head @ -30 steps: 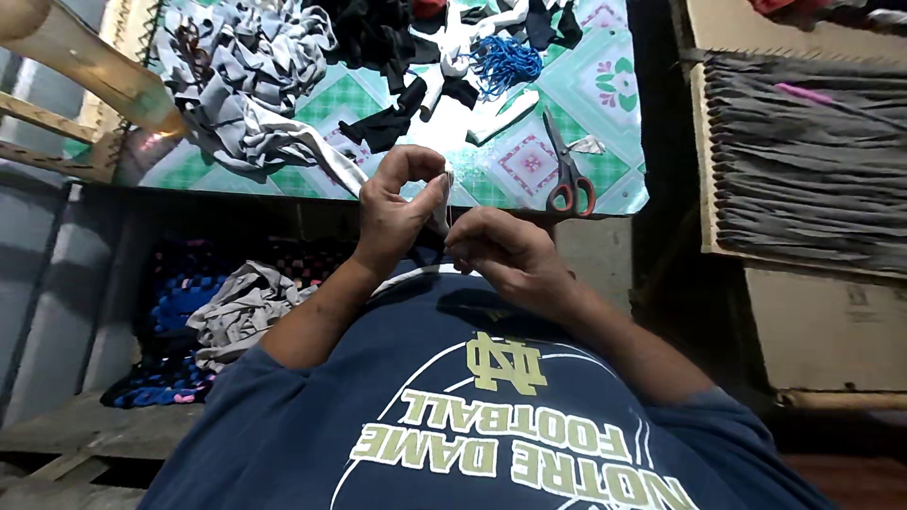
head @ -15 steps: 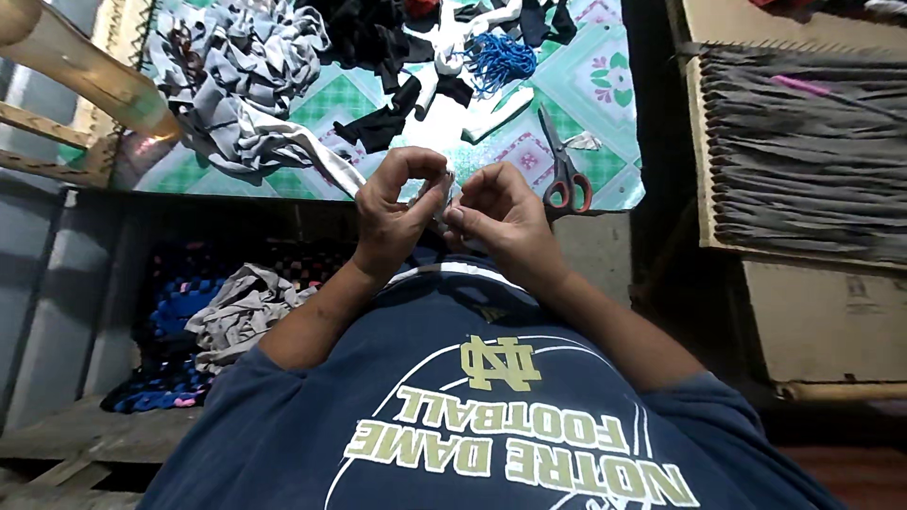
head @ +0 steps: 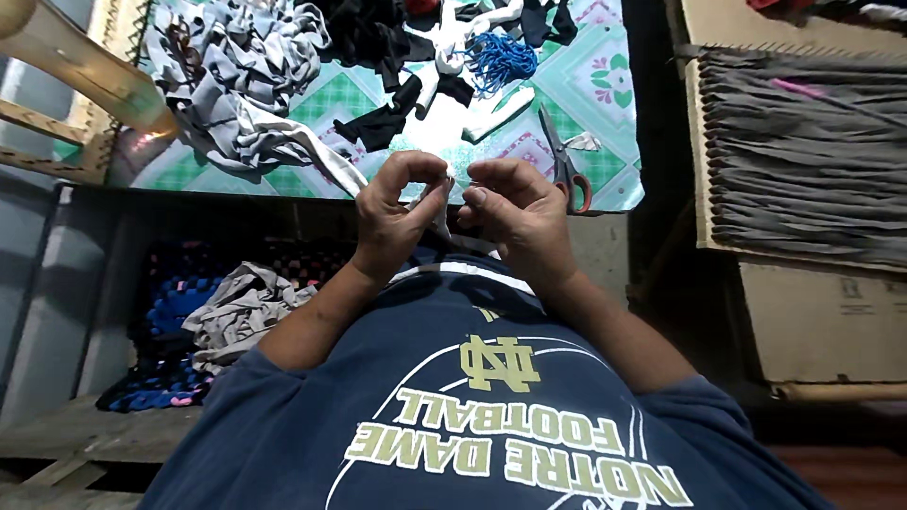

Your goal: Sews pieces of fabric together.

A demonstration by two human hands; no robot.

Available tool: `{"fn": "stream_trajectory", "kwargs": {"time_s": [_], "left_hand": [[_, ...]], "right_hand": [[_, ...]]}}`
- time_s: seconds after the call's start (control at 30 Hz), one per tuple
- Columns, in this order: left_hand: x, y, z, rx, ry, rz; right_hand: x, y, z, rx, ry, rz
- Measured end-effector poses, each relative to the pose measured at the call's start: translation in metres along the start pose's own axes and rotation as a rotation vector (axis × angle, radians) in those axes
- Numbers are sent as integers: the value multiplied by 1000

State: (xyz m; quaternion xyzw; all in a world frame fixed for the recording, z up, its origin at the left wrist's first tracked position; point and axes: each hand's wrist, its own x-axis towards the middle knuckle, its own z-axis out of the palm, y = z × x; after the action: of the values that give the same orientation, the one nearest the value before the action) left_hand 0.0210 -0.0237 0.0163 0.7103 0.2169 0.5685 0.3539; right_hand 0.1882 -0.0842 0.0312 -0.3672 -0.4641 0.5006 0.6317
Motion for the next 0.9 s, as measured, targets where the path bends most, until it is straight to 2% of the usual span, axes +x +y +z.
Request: {"fn": "stream_trajectory", "kwargs": {"time_s": [0.13, 0.37, 0.47, 0.53, 0.67, 0.77, 0.9], "left_hand": [[-1, 1, 0, -129, -33, -92], [1, 2, -4, -440, 19, -384], [3, 0, -12, -490, 86, -485], [5, 0, -19, -504, 149, -548], [6, 1, -22, -543, 198, -606], [7, 3, -17, -578, 146, -610], [9, 6, -18, -616, 46, -614]], "right_hand": [[1, -1, -5, 118, -7, -30], [8, -11, -27, 92, -121, -248], [11, -25, -52, -70, -24, -345], [11, -37, -74, -162, 106, -380], [12, -49, -96, -173, 319, -436], [13, -51, -99, -187, 338, -460], [15, -51, -93, -250, 308, -404]]}}
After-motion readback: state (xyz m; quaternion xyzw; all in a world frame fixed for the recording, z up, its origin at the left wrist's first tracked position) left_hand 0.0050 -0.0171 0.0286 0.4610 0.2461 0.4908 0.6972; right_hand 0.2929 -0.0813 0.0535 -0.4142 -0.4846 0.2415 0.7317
